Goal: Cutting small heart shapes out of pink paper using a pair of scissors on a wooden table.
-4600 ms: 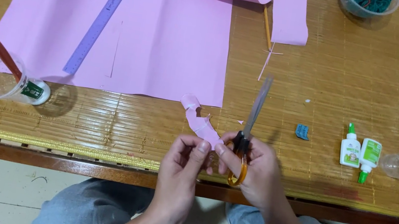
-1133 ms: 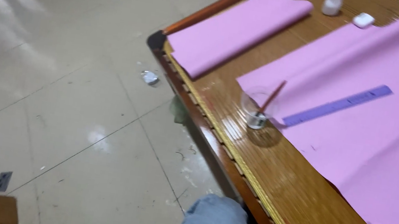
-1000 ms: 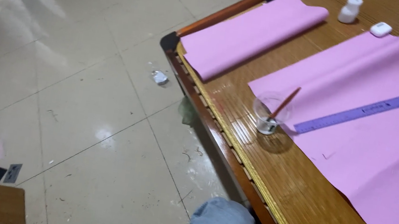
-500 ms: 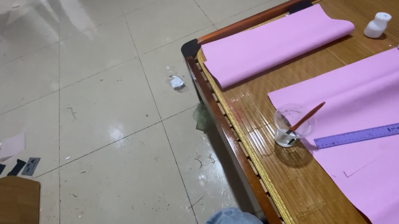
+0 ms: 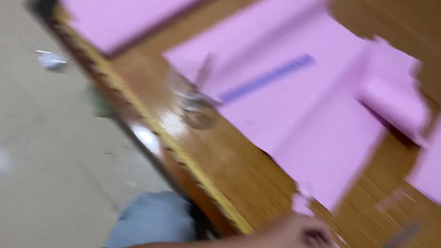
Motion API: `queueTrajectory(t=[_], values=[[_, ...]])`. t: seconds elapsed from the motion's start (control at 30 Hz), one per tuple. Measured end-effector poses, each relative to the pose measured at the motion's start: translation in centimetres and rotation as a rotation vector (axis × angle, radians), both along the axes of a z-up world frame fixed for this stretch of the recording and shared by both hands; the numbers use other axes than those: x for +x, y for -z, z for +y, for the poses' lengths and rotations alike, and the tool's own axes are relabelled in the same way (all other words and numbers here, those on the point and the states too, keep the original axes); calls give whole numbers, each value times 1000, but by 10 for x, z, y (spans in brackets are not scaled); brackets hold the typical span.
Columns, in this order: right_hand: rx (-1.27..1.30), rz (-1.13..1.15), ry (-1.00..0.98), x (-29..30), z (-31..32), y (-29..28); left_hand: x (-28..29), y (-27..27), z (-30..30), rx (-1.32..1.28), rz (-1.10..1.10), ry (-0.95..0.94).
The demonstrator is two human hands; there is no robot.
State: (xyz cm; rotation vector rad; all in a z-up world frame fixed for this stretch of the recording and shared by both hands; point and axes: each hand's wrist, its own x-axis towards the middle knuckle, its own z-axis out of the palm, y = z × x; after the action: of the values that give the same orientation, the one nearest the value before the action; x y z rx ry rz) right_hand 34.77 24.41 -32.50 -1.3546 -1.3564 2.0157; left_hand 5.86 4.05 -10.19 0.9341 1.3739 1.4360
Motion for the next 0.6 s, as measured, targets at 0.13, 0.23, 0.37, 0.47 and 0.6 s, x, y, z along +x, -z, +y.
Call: queueTrajectory(t=[0.13, 0.23, 0.37, 0.47, 0.6], values=[[228, -57, -46, -113, -79, -188, -2, -10, -7, -14, -162, -98], [407, -102, -219, -132, -113, -238, -7, -19, -9, 19, -329, -113], [417, -44, -171, -140, -120, -246, -14, -31, -14, -35, -358, -89], [342, 69, -97, -139, -119, -236, -13, -42, -18, -36, -438, -57], [339, 35, -100, -141, -122, -242, -7, -27, -16, -46, -436, -81]])
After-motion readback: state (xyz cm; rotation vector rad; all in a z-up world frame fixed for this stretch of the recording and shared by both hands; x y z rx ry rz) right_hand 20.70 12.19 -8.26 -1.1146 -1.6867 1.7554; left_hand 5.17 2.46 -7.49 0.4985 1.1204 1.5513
